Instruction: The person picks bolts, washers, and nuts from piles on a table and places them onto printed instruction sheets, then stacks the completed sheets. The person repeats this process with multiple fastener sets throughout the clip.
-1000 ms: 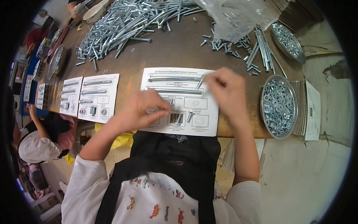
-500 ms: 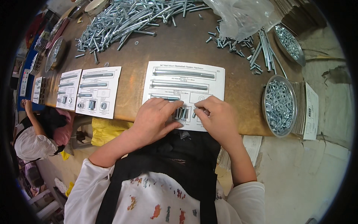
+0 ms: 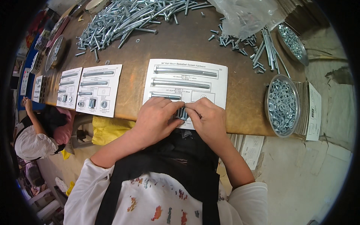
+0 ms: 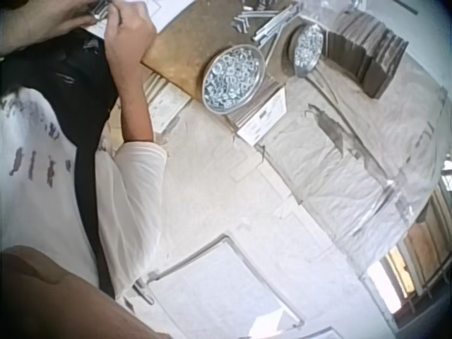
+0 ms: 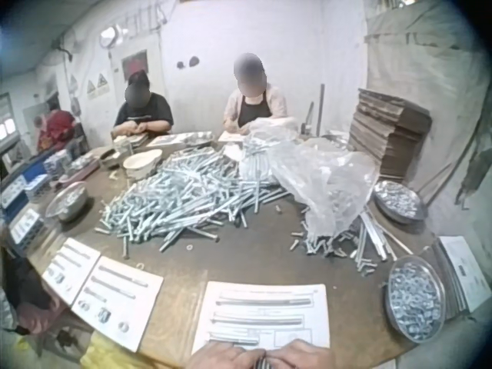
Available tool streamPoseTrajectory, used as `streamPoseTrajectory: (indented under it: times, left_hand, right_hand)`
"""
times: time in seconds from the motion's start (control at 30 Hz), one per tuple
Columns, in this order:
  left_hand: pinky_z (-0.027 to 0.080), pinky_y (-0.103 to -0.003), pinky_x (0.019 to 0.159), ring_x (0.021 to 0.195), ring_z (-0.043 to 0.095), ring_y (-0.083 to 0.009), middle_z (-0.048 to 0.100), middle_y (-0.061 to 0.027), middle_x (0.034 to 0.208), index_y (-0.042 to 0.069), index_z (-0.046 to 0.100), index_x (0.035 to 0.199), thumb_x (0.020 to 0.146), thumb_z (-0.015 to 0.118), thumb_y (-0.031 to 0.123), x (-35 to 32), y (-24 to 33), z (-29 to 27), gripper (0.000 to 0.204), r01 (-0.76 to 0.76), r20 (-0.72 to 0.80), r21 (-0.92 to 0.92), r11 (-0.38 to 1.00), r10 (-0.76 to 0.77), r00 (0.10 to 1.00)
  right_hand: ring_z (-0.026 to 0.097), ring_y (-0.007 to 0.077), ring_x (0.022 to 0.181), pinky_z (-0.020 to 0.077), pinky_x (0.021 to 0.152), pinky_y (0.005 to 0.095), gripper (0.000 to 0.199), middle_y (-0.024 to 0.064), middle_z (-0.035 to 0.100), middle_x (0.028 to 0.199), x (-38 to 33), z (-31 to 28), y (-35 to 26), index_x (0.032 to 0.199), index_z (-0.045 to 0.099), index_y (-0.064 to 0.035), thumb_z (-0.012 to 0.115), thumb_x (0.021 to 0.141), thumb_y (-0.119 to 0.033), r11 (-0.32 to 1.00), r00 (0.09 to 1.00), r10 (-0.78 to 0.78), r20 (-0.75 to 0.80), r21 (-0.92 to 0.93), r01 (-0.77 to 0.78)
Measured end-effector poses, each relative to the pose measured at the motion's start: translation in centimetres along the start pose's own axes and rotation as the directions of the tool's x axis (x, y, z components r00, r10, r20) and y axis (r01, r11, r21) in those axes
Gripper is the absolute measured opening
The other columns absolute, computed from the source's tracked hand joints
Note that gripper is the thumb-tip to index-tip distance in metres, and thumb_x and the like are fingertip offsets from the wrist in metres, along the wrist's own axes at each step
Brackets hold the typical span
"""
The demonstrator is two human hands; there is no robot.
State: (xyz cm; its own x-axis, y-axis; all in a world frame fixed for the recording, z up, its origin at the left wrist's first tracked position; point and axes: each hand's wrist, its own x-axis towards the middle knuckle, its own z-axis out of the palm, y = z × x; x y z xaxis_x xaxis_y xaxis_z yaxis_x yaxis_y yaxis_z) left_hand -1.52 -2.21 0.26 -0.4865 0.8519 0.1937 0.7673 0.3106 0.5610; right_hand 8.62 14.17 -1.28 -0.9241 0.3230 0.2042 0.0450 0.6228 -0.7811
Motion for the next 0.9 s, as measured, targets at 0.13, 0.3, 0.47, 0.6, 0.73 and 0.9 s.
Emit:
streamPoseTrajectory:
  times: [0.13,0.3,0.47,0.6,0.73,0.9]
  left_hand:
    - [0.047,-0.043,0.078,0.086,0.062,-0.0323,0.064,-0.011,0.086,0.007,0.066,0.11,0.077,0.077,0.016,0.0,0.0,0.1,0.036,0.003,0.017,-0.003,1.0,-0.003,1.0]
    - [0.047,-0.044,0.08,0.088,0.062,-0.0335,0.065,-0.012,0.09,0.007,0.065,0.11,0.077,0.076,0.015,-0.2,-0.2,0.2,0.035,0.004,0.041,-0.001,1.0,-0.004,0.999]
    - [0.047,-0.043,0.08,0.088,0.062,-0.0332,0.065,-0.0118,0.09,0.007,0.065,0.111,0.077,0.076,0.016,-0.2,-0.2,0.1,0.037,0.001,0.037,0.005,1.0,-0.001,0.999]
    - [0.046,-0.042,0.079,0.086,0.061,-0.0318,0.065,-0.0107,0.088,0.006,0.065,0.115,0.076,0.078,0.017,0.2,0.6,-0.4,0.042,-0.026,0.03,0.008,1.0,0.025,0.999]
    - [0.045,-0.042,0.076,0.081,0.06,-0.0304,0.064,-0.0091,0.083,0.005,0.065,0.116,0.076,0.08,0.017,-0.6,0.1,-1.0,0.043,-0.037,-0.081,-0.053,0.998,0.033,0.996]
    - [0.046,-0.045,0.085,0.081,0.061,-0.03,0.066,-0.0078,0.082,0.006,0.067,0.11,0.077,0.079,0.013,0.6,2.0,-1.8,0.036,-0.128,-0.031,-0.134,0.983,0.125,0.992]
  right_hand:
    - [0.067,0.0239,0.067,0.0504,0.06,0.0317,0.012,0.0099,0.068,0.081,-0.1,-0.1,0.4,0.094,0.075,-0.0037,0.071,0.082,-0.003,0.999,1.0,-0.018,-0.019,0.035,0.019]
    - [0.067,0.0238,0.067,0.0504,0.06,0.0318,0.013,0.0097,0.068,0.081,-0.1,0.1,0.4,0.095,0.075,-0.0036,0.071,0.082,-0.002,0.999,0.999,-0.049,-0.005,0.011,0.049]
    - [0.065,0.0237,0.066,0.0501,0.06,0.0311,0.017,0.011,0.067,0.081,-0.4,0.3,0.7,0.1,0.074,-0.0028,0.07,0.084,-0.002,0.996,0.997,-0.077,-0.023,0.034,0.078]
    - [0.064,0.0183,0.065,0.0492,0.06,0.0293,0.02,0.0118,0.067,0.082,-0.6,-1.9,0.7,0.106,0.072,-0.0009,0.067,0.087,-0.002,0.99,0.99,0.077,-0.117,0.129,-0.062]
    - [0.065,0.0175,0.07,0.05,0.065,0.0286,0.019,0.011,0.071,0.088,-1.4,-11.0,3.4,0.107,0.072,-0.001,0.064,0.09,-0.005,0.971,0.862,0.177,-0.475,-0.061,-0.233]
    - [0.07,0.0263,0.077,0.0533,0.071,0.0352,0.017,0.013,0.072,0.091,-6.0,-21.8,9.8,0.098,0.074,-0.0045,0.068,0.084,-0.012,0.742,0.821,0.28,-0.498,-0.43,-0.514]
